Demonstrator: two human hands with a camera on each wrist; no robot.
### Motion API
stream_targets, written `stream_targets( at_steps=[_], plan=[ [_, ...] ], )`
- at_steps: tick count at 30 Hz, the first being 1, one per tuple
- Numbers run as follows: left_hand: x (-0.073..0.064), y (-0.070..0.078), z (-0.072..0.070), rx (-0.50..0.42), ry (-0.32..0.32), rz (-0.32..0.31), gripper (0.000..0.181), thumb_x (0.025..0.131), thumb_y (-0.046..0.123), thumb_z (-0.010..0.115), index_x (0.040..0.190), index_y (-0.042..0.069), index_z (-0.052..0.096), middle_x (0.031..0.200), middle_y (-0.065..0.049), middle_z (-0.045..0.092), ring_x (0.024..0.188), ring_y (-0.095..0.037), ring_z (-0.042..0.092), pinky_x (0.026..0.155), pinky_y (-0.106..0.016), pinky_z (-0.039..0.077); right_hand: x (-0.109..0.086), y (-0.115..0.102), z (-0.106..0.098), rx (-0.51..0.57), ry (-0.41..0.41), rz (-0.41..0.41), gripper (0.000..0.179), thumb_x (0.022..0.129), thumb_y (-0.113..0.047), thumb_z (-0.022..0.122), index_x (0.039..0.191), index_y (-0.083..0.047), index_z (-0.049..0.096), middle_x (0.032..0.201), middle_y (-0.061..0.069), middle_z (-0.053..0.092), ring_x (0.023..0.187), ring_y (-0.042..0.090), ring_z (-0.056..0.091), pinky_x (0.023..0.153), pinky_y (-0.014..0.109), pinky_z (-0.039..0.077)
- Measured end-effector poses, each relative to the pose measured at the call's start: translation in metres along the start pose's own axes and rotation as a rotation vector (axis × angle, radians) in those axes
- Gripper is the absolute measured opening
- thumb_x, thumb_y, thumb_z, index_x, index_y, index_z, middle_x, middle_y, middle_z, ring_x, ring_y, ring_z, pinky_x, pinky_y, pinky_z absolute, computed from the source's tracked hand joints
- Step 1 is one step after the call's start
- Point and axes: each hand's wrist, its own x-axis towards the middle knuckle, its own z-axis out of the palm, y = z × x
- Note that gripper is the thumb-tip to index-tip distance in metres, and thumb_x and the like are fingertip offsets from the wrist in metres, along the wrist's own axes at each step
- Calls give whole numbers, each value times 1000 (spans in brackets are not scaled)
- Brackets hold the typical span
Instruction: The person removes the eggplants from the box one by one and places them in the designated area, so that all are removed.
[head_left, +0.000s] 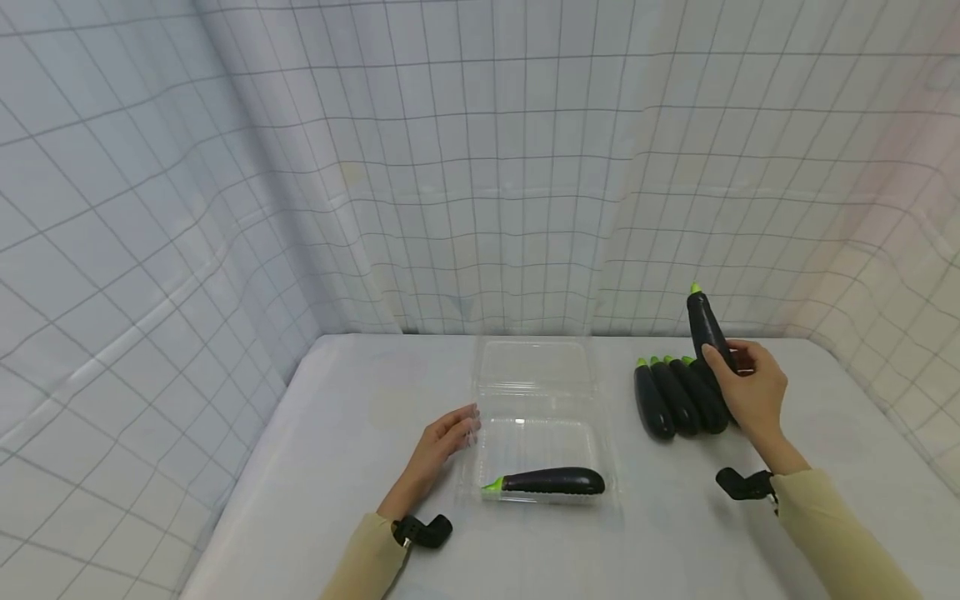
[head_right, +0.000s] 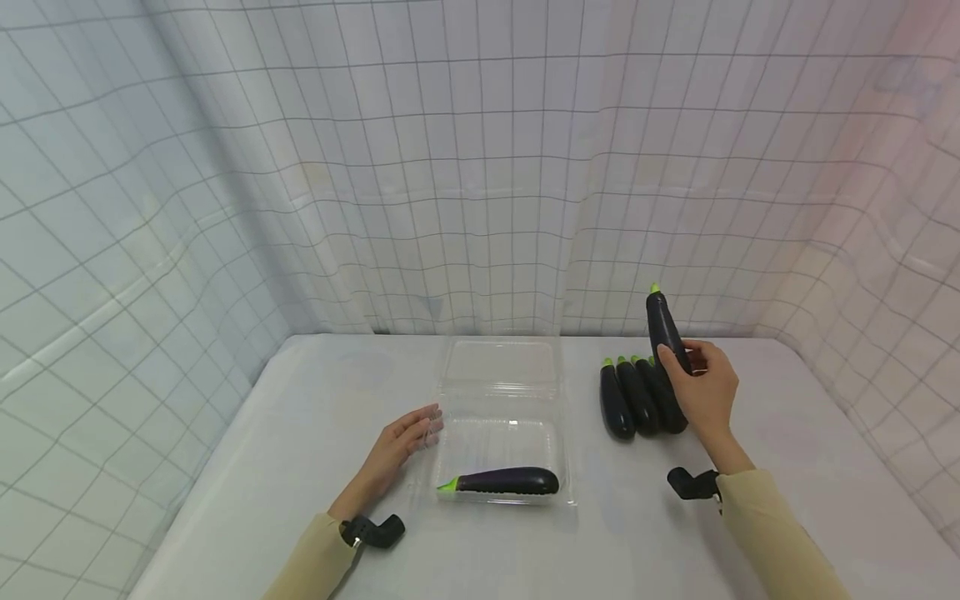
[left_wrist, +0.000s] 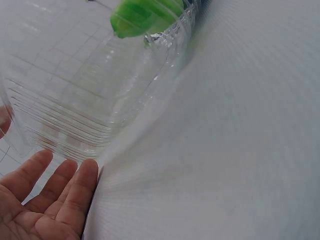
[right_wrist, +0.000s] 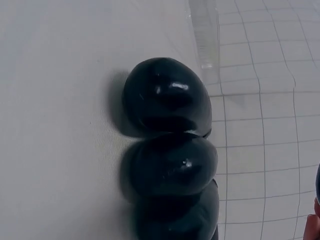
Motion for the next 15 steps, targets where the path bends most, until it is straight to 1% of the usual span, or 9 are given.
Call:
stream_targets(
  at_steps=[3, 6, 9, 12, 15],
  plan=[
    [1, -5, 0, -8, 13, 4, 48, 98, 28, 53, 137, 1, 48, 139, -10, 48, 123, -25, 48, 99, -40, 41, 4, 6, -6, -21, 13, 8, 31, 81, -18, 74, 100, 5, 67, 79, -2, 56, 68, -4, 47, 63, 11, 37],
    [-4, 6, 2, -9, -2, 2, 46, 100, 24, 52, 138, -2, 46, 140, -13, 47, 123, -27, 47, 99, -40, 41, 6, 12, -11, -50, 20, 34, 32, 82, -20, 74, 100, 5, 67, 79, -3, 56, 68, -5, 46, 63, 10, 37],
    [-8, 16, 3, 9, -11, 14, 46, 100, 21, 50, 137, -5, 44, 140, -18, 45, 123, -30, 47, 97, -39, 42, 8, 19, -16, -85, 13, 71, 34, 83, -23, 73, 102, 5, 67, 80, -3, 55, 69, -5, 45, 64, 10, 36],
    [-8, 20, 3, 21, -16, 7, 46, 100, 21, 50, 137, -5, 44, 141, -17, 44, 124, -28, 47, 97, -37, 43, 10, 24, -22, -128, -1, 123, 37, 84, -27, 71, 103, 4, 66, 80, -2, 54, 69, -6, 43, 64, 13, 35],
    [-8, 20, 2, 20, -17, -7, 46, 100, 22, 50, 138, -4, 44, 142, -15, 44, 124, -27, 46, 98, -37, 42, 12, 29, -28, -158, -12, 166, 38, 84, -28, 71, 104, 4, 66, 80, 1, 54, 68, -5, 41, 64, 18, 33]
  ],
)
